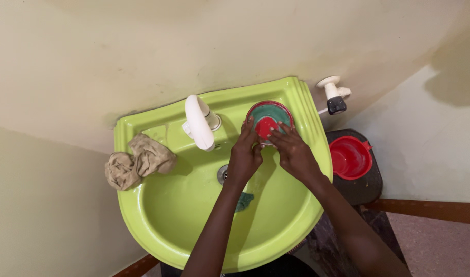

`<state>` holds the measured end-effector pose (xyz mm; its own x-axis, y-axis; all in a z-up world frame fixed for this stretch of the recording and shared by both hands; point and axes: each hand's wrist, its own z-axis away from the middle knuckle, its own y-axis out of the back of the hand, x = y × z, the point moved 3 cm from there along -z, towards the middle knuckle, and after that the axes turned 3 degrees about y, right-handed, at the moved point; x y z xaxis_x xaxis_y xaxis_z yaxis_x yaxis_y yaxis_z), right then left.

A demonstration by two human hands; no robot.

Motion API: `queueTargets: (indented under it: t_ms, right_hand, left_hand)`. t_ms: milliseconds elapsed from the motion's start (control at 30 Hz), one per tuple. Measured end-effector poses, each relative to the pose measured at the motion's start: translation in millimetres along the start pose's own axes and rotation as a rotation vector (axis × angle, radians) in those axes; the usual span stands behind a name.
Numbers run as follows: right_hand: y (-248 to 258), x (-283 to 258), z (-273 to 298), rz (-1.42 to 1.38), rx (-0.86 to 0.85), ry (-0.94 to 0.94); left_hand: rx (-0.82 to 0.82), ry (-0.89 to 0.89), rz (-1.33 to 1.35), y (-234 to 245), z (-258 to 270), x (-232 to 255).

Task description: The person cleans a green bathroom sink using a green sponge and a beige cloth. They scrub the basin, faucet, and surrounding surfaces, then wipe the sink dry with the cloth.

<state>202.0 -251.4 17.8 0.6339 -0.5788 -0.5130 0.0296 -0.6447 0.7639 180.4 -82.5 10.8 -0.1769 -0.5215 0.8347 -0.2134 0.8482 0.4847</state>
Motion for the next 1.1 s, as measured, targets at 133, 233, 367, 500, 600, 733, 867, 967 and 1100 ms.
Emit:
queueTargets:
  t_ms: [133, 233, 367, 500, 600, 733, 867, 967, 1100]
  right_hand:
    - [-3, 11, -10, 0.042, 0.023, 0.002]
    - [-6, 15, -13, 0.081, 0.039, 0.011]
    - [-14, 15, -12, 0.112, 0.062, -0.012]
    - [-15, 11, -14, 0.198, 0.064, -0.015]
    - [-11, 0, -15, 0.333, -0.052, -0.059]
    - [-19, -35, -11, 0.408, -0.203, -0.175]
    - [-56, -68, 7, 0.339, -0.414, -0.111]
    - [-94, -73, 31, 0.261, -0.674, -0.091]
    - [-141, -73, 70, 0.266, -1.039, -0.039]
  left_hand:
    - [0.003, -0.029, -0.005, -9, -14, -7]
    - [0.005, -0.023, -0.032, -16, -22, -12]
    - [-0.005, -0.002, -0.047, -20, -27, -14]
    - [0.007, 0.028, -0.055, -14, -28, -5]
    - [0.001, 0.04, -0.11, -8, -25, 4]
    - [0.03, -0.059, -0.178, 14, 4, 6]
    - [-0.049, -0.041, -0.323, 31, 46, -28]
    - [-0.24, 0.092, -0.431, 34, 82, -69]
    - [-0.645, 0.276, -0.569, 23, 140, -116]
